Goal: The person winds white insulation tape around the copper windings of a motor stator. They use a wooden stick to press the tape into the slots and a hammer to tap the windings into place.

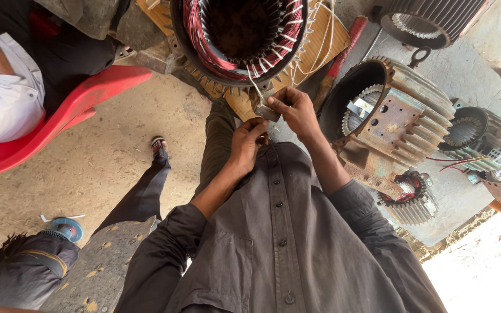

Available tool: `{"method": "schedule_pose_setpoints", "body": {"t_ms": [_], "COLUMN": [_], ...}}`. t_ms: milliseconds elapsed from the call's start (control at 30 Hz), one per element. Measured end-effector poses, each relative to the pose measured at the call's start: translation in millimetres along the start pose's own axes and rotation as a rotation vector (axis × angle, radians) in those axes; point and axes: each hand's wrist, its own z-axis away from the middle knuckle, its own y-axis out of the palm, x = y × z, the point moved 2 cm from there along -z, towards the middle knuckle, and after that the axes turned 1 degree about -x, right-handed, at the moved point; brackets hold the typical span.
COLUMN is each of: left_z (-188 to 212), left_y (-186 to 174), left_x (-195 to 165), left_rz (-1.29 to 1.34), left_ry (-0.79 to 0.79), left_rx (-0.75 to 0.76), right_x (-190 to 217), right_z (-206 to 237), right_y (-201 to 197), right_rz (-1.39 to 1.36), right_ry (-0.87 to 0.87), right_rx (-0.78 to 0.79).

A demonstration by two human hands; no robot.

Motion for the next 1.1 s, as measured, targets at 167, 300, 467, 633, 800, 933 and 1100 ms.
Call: {"method": "schedule_pose_setpoints", "body": {"t_ms": [167,300,467,633,800,933,1100], "left_z": [2.1,3.9,-0.1,-8.2,-11.4,-17.9,-23.1], "left_y": [10.7,14.5,16.7,14.7,6.4,-5.8,-17.0], "left_x": [1.4,3.0,2.1,-0.4,-3.2,-6.3,3.9], "left_rz": [0.205,0.266,0.082,-0.075,-0.213,-0.12,0.249], "left_ry": [-0.08,-0.061,0.045,0.038,0.028,-0.055,-0.289], "left_rx": [-0.007,0.065,0.062,0.042,0.034,0.001,0.087], "right_x": [-2.4,-3.2,-1.4,3.2,7.6,-2.7,-35.9], "right_z": [-0.6,1.0,2.2,-4.5,-11.9,11.8,59.2], "right_y": [-0.8,-3.2,-3.3,-11.7,-27.9,-25.0,-1.2], "right_rz": [-0.057,-0.006,0.004,0.188,-0.22,-0.174,-0.302], "right_ry": [-0.041,-0.029,-0.047,-0.092,-0.201,-0.228,-0.144], "right_rx": [0.038,0.028,0.03,-0.083,-0.267,-0.38,-0.374]}}
